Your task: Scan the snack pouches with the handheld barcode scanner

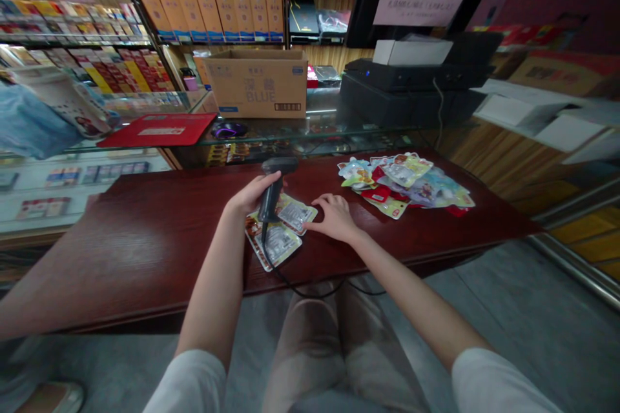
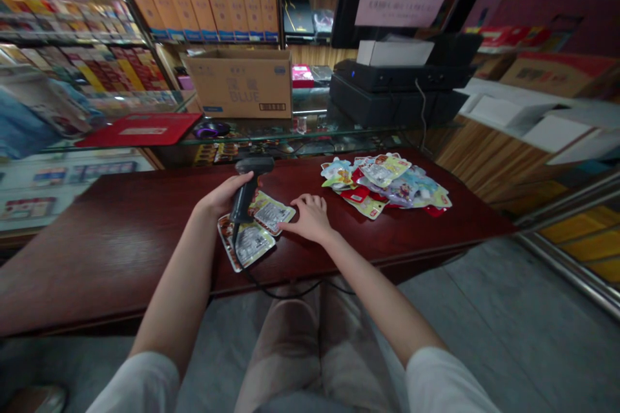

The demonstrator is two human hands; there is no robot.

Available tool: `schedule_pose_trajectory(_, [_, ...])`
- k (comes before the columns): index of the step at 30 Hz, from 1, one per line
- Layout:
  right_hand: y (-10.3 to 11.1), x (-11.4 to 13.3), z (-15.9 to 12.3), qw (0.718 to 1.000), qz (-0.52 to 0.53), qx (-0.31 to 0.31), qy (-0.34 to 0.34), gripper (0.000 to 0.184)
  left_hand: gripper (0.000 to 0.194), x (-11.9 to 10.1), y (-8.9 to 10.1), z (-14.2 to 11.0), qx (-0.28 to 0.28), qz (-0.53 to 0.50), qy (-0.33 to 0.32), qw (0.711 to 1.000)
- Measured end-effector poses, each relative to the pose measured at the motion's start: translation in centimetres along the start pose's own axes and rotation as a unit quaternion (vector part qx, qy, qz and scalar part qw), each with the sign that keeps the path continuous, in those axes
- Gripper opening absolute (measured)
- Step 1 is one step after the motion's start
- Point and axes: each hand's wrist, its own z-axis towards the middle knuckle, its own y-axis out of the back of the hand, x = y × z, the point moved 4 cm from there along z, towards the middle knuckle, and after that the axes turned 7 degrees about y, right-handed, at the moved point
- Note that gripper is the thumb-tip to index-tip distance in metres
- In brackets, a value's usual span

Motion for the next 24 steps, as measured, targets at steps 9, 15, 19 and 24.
schedule_pose_trajectory(9, [0.1, -1.4, 0.2, 0.997, 0.022, -0.019, -0.073, 0.053, 0.035, 0.3, -0.7, 0.3, -0.013, -0.005, 0.011, 1.000])
schedule_pose_trajectory(15, [1.2, -4.9, -0.5, 0.974, 0.131, -0.132, -0.133, 0.044, 0.037, 0.4, -1.6, 0.3, 0.013, 0.003, 0.000, 1.000])
schedule_pose_trajectory(19, [1.3, -7.3, -0.4, 0.930, 0.236, -0.241, -0.147, 0.040, 0.041, 1.0, -3.0, 0.6, 0.029, -0.005, -0.015, 0.999])
schedule_pose_trajectory(24, [0.2, -9.1, 0.2, 0.850, 0.407, -0.288, -0.170, 0.037, 0.047, 2.0, -6.0, 0.4, 0.081, 0.002, -0.028, 0.996])
